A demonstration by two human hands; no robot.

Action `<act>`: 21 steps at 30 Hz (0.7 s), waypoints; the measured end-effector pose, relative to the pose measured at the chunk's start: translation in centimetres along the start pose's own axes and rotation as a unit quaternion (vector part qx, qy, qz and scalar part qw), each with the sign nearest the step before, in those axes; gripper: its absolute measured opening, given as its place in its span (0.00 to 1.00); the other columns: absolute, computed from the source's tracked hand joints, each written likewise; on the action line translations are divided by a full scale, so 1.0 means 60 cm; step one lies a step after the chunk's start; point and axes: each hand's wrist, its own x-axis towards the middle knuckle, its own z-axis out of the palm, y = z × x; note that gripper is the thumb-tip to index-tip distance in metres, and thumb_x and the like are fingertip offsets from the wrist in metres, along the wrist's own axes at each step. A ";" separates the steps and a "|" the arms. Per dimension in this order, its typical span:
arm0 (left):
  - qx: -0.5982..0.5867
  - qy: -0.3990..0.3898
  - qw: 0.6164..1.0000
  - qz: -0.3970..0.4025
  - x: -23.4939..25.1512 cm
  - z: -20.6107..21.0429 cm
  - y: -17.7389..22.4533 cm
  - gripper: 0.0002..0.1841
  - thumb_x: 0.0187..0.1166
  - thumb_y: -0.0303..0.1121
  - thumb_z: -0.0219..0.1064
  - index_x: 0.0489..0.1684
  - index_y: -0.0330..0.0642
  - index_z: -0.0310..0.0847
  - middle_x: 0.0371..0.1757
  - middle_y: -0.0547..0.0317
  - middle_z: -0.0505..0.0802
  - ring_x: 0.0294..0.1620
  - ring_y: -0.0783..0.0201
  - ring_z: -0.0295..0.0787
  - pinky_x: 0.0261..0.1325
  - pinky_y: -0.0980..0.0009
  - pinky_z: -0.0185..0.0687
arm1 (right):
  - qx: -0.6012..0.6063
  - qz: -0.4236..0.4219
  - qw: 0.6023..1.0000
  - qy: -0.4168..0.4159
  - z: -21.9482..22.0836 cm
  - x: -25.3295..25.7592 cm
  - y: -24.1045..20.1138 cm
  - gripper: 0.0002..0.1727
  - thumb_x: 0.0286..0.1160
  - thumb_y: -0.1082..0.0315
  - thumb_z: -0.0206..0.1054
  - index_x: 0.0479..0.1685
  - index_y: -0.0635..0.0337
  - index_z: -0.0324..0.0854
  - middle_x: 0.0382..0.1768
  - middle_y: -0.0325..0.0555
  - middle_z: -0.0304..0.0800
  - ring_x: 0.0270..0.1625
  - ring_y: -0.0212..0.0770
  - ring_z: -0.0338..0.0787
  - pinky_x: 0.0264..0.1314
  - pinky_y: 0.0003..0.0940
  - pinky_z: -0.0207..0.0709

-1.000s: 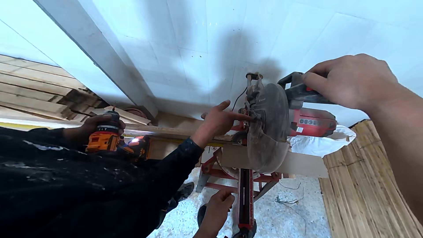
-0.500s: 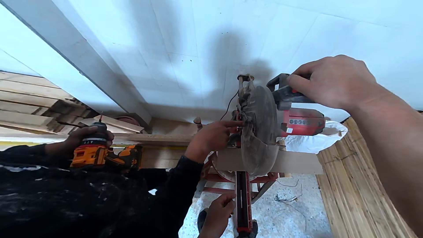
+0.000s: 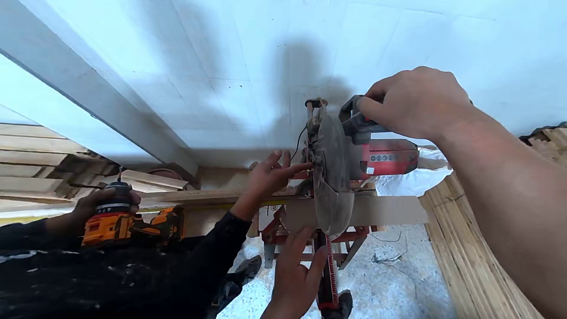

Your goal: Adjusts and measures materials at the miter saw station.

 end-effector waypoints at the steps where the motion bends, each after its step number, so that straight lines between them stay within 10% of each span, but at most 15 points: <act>1: 0.017 0.028 0.998 0.056 0.013 0.008 0.004 0.28 0.82 0.51 0.68 0.74 0.42 0.82 0.66 0.49 0.89 0.57 0.64 0.92 0.53 0.65 0.95 | 0.000 -0.002 1.000 0.002 0.001 0.000 0.001 0.33 0.77 0.29 0.43 0.44 0.33 0.93 0.36 0.42 0.93 0.45 0.53 0.92 0.36 0.64 0.73; 8: 0.112 0.121 0.974 0.155 0.078 0.047 0.042 0.33 0.77 0.57 0.72 0.79 0.51 0.81 0.67 0.55 0.87 0.62 0.67 0.87 0.61 0.67 0.90 | -0.013 -0.016 1.000 0.007 0.003 0.001 0.005 0.33 0.78 0.31 0.41 0.42 0.36 0.91 0.32 0.42 0.91 0.41 0.52 0.92 0.31 0.61 0.73; 21: 0.056 0.123 0.987 0.089 0.133 0.038 0.112 0.31 0.82 0.60 0.63 0.78 0.52 0.82 0.65 0.60 0.86 0.54 0.73 0.88 0.52 0.73 0.91 | -0.008 -0.016 1.000 0.006 0.003 -0.003 0.003 0.34 0.78 0.30 0.41 0.46 0.35 0.92 0.34 0.42 0.92 0.42 0.51 0.92 0.32 0.59 0.74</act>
